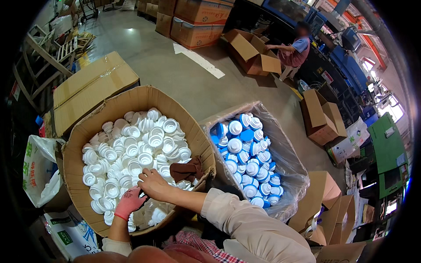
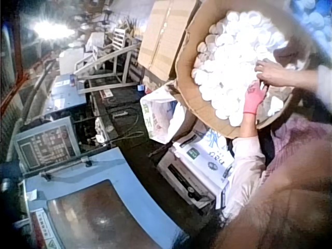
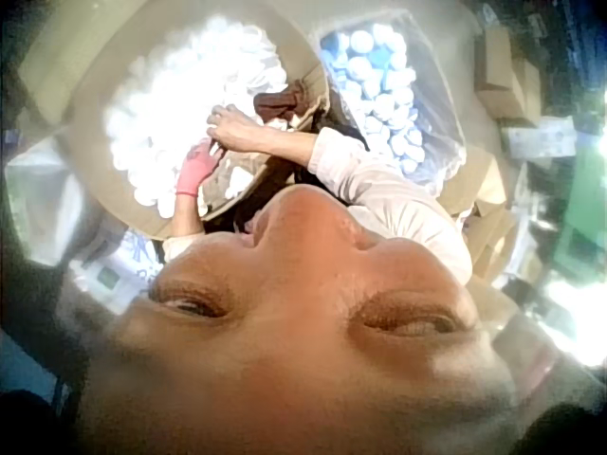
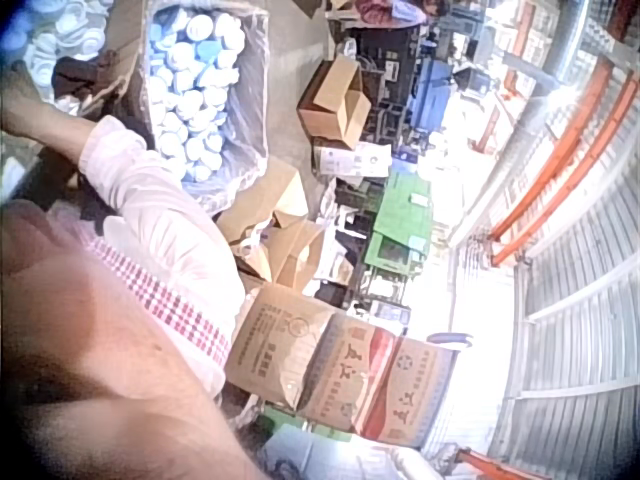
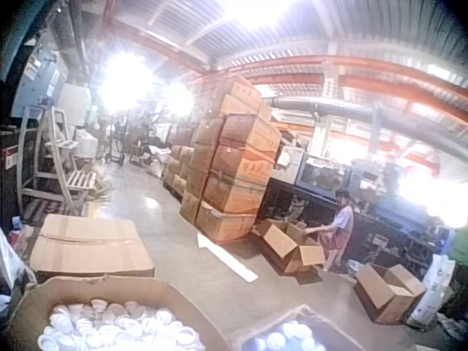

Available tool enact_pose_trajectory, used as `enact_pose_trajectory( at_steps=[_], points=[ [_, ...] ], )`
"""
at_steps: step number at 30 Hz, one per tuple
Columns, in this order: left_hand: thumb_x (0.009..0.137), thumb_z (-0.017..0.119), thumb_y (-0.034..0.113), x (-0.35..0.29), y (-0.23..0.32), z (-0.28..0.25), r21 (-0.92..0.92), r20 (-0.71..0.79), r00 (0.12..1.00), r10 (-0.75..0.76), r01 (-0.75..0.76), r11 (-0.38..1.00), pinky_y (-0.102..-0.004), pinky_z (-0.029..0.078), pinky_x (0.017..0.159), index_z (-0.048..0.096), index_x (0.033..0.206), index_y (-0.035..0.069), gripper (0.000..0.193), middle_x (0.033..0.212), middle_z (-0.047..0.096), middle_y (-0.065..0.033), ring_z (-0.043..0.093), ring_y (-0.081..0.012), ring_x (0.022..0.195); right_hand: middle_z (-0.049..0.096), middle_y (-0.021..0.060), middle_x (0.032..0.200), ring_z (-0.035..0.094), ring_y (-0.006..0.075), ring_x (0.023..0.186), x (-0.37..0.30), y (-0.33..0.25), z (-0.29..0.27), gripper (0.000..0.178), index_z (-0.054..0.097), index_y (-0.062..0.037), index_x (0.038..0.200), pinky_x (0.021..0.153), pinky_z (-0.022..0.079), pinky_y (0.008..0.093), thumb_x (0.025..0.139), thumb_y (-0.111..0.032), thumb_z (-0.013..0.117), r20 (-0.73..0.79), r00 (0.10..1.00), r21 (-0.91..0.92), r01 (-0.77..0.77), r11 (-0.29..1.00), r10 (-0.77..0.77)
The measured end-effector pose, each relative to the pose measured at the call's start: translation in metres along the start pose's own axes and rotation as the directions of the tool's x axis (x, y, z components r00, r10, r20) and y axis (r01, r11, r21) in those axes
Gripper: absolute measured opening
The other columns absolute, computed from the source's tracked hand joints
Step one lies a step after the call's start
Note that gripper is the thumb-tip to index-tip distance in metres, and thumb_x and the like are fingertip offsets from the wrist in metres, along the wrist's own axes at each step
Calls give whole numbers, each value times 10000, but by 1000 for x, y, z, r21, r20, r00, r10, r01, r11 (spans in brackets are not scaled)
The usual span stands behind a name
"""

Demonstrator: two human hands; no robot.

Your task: The person repeatedly picks white plastic caps from a cardboard box and blue plastic caps from a plastic bag, then presses them together to form assembled units. The assembled units are placed into a second plastic bag. The person wears gloves and a checkered apron while working at a table in a warehouse.

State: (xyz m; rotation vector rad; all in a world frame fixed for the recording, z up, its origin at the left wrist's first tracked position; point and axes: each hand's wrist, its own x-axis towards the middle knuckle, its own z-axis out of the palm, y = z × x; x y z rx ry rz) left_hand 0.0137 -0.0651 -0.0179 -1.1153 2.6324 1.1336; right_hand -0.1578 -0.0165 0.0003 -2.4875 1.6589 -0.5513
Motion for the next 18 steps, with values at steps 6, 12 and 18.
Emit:
enact_pose_trajectory(
  at_steps=[6, 12, 18],
  points=[
    [826, 668, 282, -1, 2, 1, -74, -47, 999, 19, -22, 997, -459, 485, 830, 623, 1021, -22, 364, 1014, 641, -248, 595, -418, 977, 596, 88, 957, 523, 280, 1024, -2, -1, -3, 105, 661, -69, 770, 808, 431, 409, 740, -154, 607, 1, 1000, 58, 26, 998, -26],
    [849, 638, 395, 3, -9, 8, -49, -12, 1000, 19, -19, 999, -434, 484, 874, 624, 1016, -16, 444, 1104, 609, -204, 592, -372, 1031, 586, 87, 970, 516, 284, 1027, -1, -3, -3, 107, 659, -70, 779, 825, 420, 410, 730, -157, 621, 40, 999, 11, -3, 1000, 3],
    [843, 638, 401, 2, -2, 5, 5, 34, 999, -16, 16, 1000, -432, 489, 873, 632, 1048, -9, 458, 1093, 619, -201, 600, -369, 1028, 574, 82, 998, 501, 289, 1046, -2, -3, -2, 149, 665, -65, 786, 839, 417, 407, 685, -175, 674, 86, 996, 42, -2, 999, -2]
  ],
)
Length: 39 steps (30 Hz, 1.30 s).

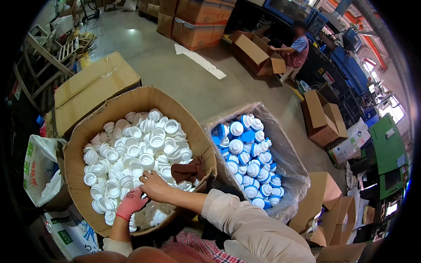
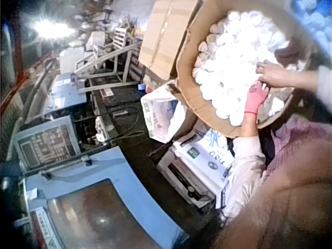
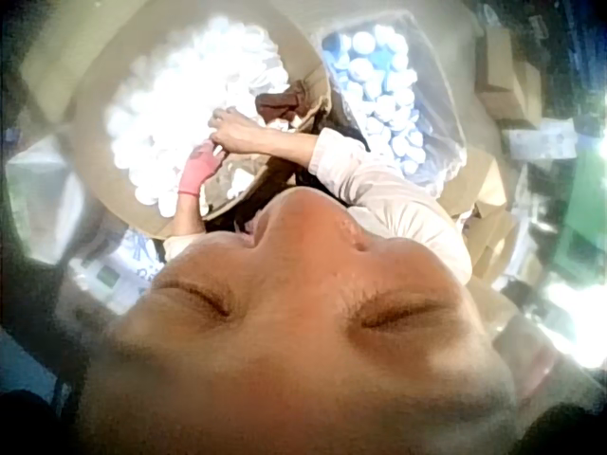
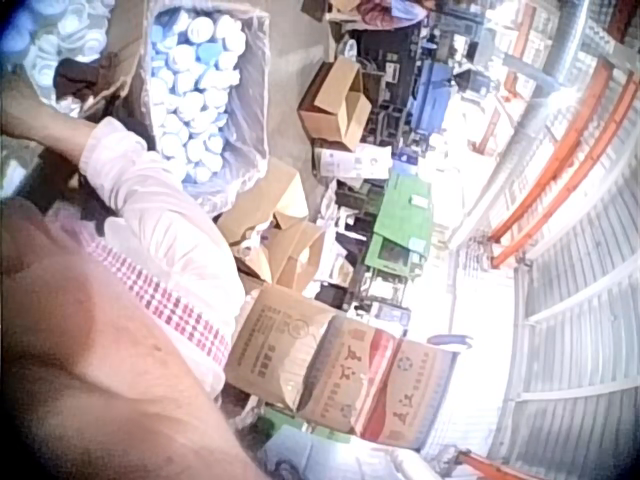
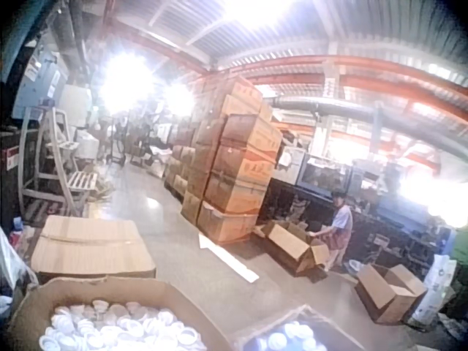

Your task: The person repeatedly picks white plastic caps from a cardboard box and blue plastic caps from a plastic bag, then presses them together to form assembled units. The assembled units are placed into a second plastic bag. The person wears gloves and a checkered apron while working at a table in a warehouse.

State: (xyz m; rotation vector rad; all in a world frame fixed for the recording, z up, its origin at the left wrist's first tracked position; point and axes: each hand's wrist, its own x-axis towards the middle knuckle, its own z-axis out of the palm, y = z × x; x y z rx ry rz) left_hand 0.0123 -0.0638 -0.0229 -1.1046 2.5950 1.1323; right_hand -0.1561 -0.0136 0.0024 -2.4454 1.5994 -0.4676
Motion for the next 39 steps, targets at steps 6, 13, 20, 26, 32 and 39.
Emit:
enact_pose_trajectory(
  at_steps=[6, 13, 20, 26, 32, 39],
  points=[
    [840, 635, 412, 0, -2, 0, 29, -31, 1000, -6, 7, 1000, -430, 495, 860, 634, 1040, 15, 444, 1069, 632, -188, 616, -352, 1007, 578, 74, 1004, 495, 281, 1058, 3, -3, -4, 158, 687, -67, 786, 842, 417, 405, 670, -174, 686, 46, 999, 34, -16, 999, 14],
    [822, 675, 395, -2, -7, -14, 277, -164, 968, -190, 231, 933, -436, 495, 836, 628, 1080, 64, 422, 1033, 631, -154, 620, -339, 976, 584, 81, 1056, 493, 284, 1090, 1, 5, 4, 149, 669, -43, 822, 851, 420, 417, 708, -135, 643, 27, 999, 0, -20, 1000, 20],
    [814, 687, 325, -1, -7, -4, -56, 7, 997, 82, -81, 995, -433, 478, 869, 618, 1090, 13, 422, 1063, 638, -201, 597, -372, 1017, 584, 91, 1058, 497, 295, 1091, 4, 1, 3, 148, 662, -46, 836, 852, 424, 415, 714, -122, 628, 56, 997, -58, -44, 997, 47],
    [821, 663, 371, -2, -1, -7, -42, 36, 992, 118, -116, 992, -439, 489, 863, 633, 1045, 29, 410, 1070, 642, -180, 601, -349, 1028, 579, 89, 1000, 497, 290, 1067, 1, 3, 4, 131, 656, -48, 772, 857, 414, 411, 734, -168, 622, 32, 999, -42, 30, 999, -28],
    [832, 642, 378, -4, -2, -4, -25, 19, 993, 120, -120, 992, -433, 493, 871, 645, 1044, 48, 392, 1057, 643, -171, 604, -343, 1025, 582, 86, 995, 497, 284, 1067, 2, 0, 0, 127, 664, -57, 768, 835, 414, 404, 743, -176, 624, 105, 993, -12, 50, 999, -49],
    [829, 634, 400, -1, -6, -2, 9, 15, 997, 77, -78, 997, -426, 496, 867, 678, 996, 51, 389, 1027, 643, -172, 614, -330, 1007, 586, 78, 995, 499, 277, 1061, 3, -1, 1, 122, 671, -66, 756, 815, 414, 401, 736, -181, 637, 110, 993, -18, 54, 998, -52]
  ],
)
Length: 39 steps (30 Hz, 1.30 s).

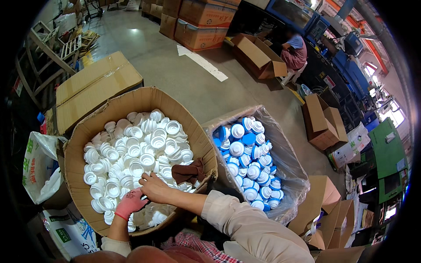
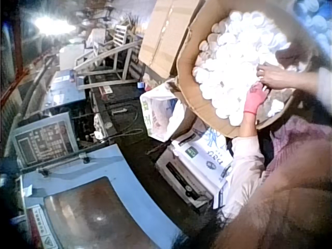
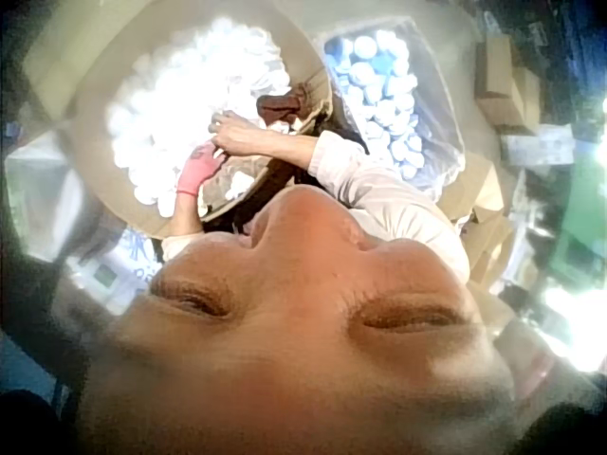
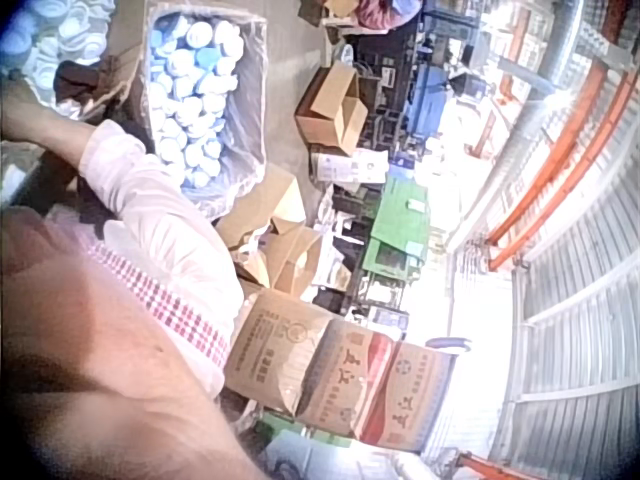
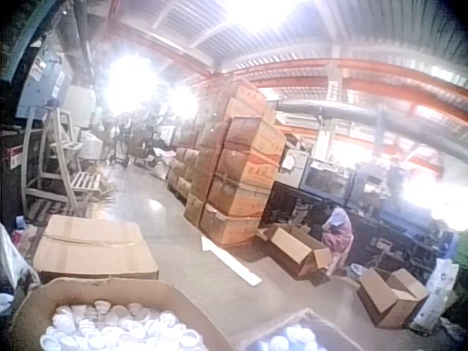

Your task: The person repeatedly picks white plastic caps from a cardboard box and blue plastic caps from a plastic bag, then presses them together to form assembled units. The assembled units are placed into a second plastic bag. The person wears gloves and a checkered apron while working at a table in a warehouse.

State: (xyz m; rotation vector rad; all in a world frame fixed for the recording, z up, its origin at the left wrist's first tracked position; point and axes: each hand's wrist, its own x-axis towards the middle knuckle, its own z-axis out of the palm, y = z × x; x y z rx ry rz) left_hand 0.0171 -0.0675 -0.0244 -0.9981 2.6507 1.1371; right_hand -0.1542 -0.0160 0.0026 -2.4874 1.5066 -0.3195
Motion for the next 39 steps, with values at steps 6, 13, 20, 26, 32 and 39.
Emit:
enact_pose_trajectory(
  at_steps=[6, 13, 20, 26, 32, 39],
  points=[
    [820, 670, 329, -4, 15, -13, 67, 59, 993, -106, 102, 992, -430, 474, 895, 651, 1059, 37, 378, 1097, 628, -165, 588, -348, 1052, 582, 76, 985, 503, 273, 1043, -1, -2, -5, 140, 674, -68, 747, 806, 412, 394, 699, -199, 683, -30, 1000, 28, -3, 1000, 4],
    [818, 666, 360, -3, 6, -4, 57, 24, 996, -85, 84, 995, -428, 476, 895, 652, 1054, 37, 400, 1098, 624, -168, 589, -350, 1048, 579, 76, 978, 503, 275, 1041, 0, -1, 0, 138, 670, -67, 740, 817, 416, 398, 687, -193, 695, -26, 1000, 13, -8, 1000, 9],
    [815, 666, 426, -2, 5, -8, 179, -92, 981, -172, 186, 966, -433, 494, 864, 631, 1093, 60, 461, 1061, 629, -166, 613, -344, 1007, 578, 83, 991, 504, 278, 1044, -2, 1, 1, 112, 662, -53, 779, 830, 419, 403, 705, -136, 651, -17, 1000, 8, -3, 1000, 3],
    [802, 686, 402, -2, 10, -9, 91, -44, 988, -151, 155, 984, -428, 483, 878, 625, 1110, 66, 460, 1043, 633, -170, 598, -350, 1028, 575, 90, 1008, 502, 289, 1051, -4, 5, 9, 99, 649, -54, 770, 833, 422, 405, 703, -121, 622, -74, 996, -28, -41, 999, 39],
    [811, 674, 399, 1, -4, 1, -44, 25, 1000, 9, -8, 999, -435, 483, 889, 638, 1082, 34, 455, 1077, 633, -184, 598, -354, 1037, 576, 86, 1014, 499, 292, 1066, -2, 2, 2, 137, 662, -59, 795, 862, 422, 410, 716, -165, 627, -45, 998, -53, -42, 998, 39],
    [814, 674, 383, -1, 3, -4, -66, 41, 999, 31, -28, 997, -430, 486, 891, 657, 1048, 46, 411, 1076, 637, -178, 594, -344, 1052, 579, 82, 1003, 500, 285, 1062, -3, 3, 7, 144, 669, -67, 787, 849, 413, 411, 722, -186, 623, -25, 1000, -22, -3, 1000, 3]
  ],
)
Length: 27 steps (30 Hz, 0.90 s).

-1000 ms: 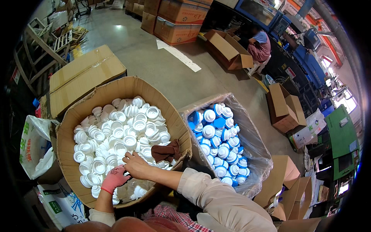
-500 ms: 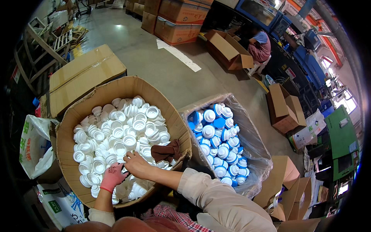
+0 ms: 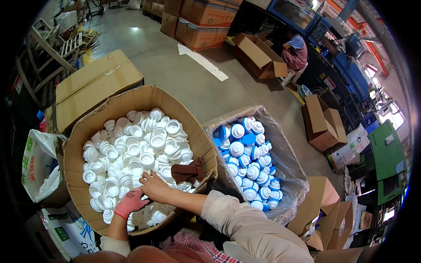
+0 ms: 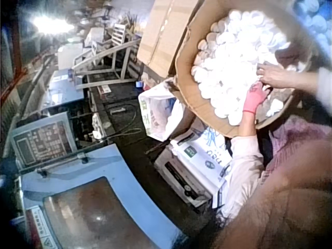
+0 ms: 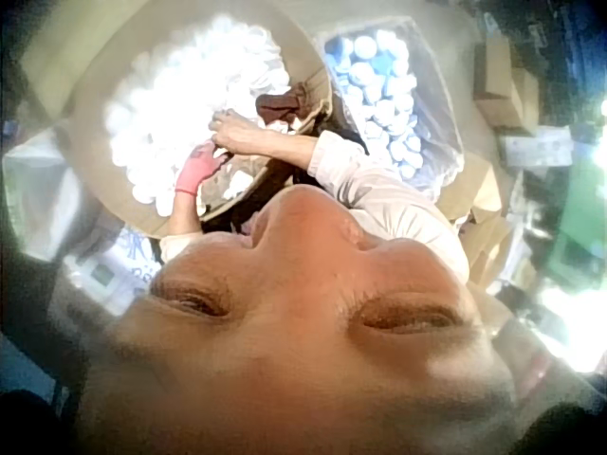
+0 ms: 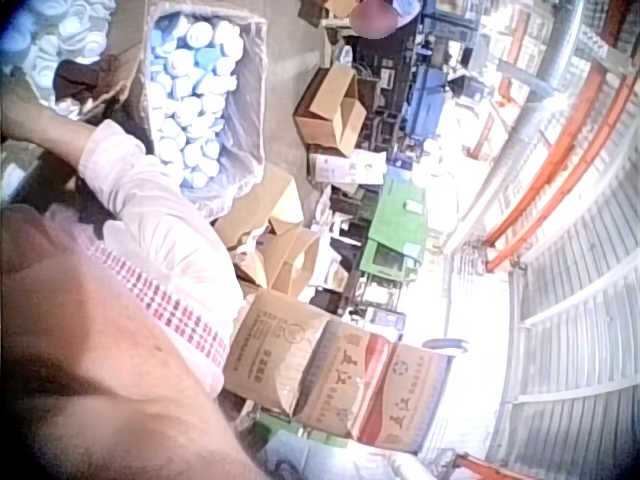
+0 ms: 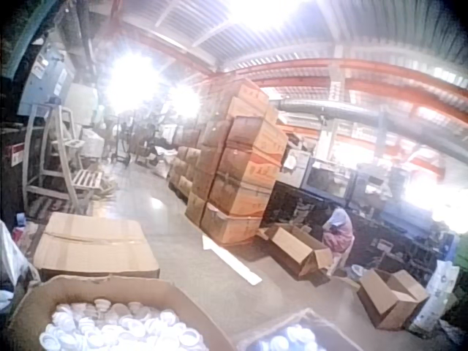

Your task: The person repeatedly picks white plastic caps from a cardboard box and blue plastic caps from a plastic bag, then presses them together to form assembled units. The assembled units are placed into a second plastic bag. The person wears gloves and a checkered apron while working at a table in a warehouse.

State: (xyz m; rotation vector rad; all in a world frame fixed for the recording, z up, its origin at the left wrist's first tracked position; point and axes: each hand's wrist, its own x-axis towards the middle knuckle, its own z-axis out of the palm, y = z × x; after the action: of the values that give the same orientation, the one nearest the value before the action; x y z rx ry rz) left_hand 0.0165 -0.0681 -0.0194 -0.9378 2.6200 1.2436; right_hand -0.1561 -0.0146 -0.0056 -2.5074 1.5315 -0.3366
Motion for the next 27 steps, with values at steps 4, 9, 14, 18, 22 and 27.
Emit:
enact_pose_trajectory(
  at_steps=[4, 9, 14, 18, 22, 27],
  points=[
    [815, 668, 406, 2, -8, 8, 48, -14, 1000, -10, 11, 999, -423, 494, 880, 663, 1039, 53, 418, 1067, 637, -174, 602, -332, 1045, 582, 78, 988, 500, 282, 1058, 1, -2, -2, 127, 674, -77, 751, 828, 409, 406, 722, -190, 624, 24, 1000, -32, 12, 999, -11],
    [815, 661, 426, 2, -8, 9, 104, -16, 999, -39, 40, 994, -418, 500, 871, 671, 1022, 46, 433, 1068, 636, -168, 610, -322, 1031, 580, 70, 980, 495, 281, 1068, 2, -4, -9, 134, 688, -86, 743, 834, 406, 407, 694, -210, 673, 54, 998, 17, -10, 1000, 10],
    [821, 653, 427, 3, -11, 10, 149, -28, 997, -67, 71, 986, -418, 500, 872, 674, 1018, 36, 438, 1067, 635, -167, 613, -324, 1027, 580, 66, 987, 489, 278, 1075, 3, -4, -8, 190, 702, -91, 765, 839, 404, 407, 657, -243, 737, 53, 999, 26, -14, 1000, 12],
    [822, 654, 424, 3, -8, 7, 134, -33, 998, -61, 65, 989, -421, 502, 866, 675, 1013, 34, 435, 1055, 633, -166, 615, -328, 1021, 579, 66, 994, 485, 275, 1078, 3, -3, -6, 200, 705, -91, 771, 837, 406, 406, 656, -249, 745, 48, 999, 34, -12, 999, 11],
    [818, 660, 421, 0, 0, 1, 135, -26, 996, -82, 85, 987, -420, 503, 861, 678, 997, 31, 429, 1043, 632, -167, 616, -331, 1012, 579, 64, 991, 485, 271, 1070, 4, -4, -6, 188, 703, -89, 766, 828, 407, 401, 661, -241, 738, 51, 999, 15, -16, 1000, 15],
    [816, 662, 416, 2, -4, 3, 168, -22, 996, -82, 84, 982, -420, 502, 864, 672, 1006, 31, 429, 1049, 631, -164, 618, -330, 1013, 580, 66, 982, 490, 267, 1051, 4, -5, -8, 167, 694, -78, 756, 814, 409, 391, 672, -221, 719, 61, 998, 6, -12, 1000, 12]
  ],
)
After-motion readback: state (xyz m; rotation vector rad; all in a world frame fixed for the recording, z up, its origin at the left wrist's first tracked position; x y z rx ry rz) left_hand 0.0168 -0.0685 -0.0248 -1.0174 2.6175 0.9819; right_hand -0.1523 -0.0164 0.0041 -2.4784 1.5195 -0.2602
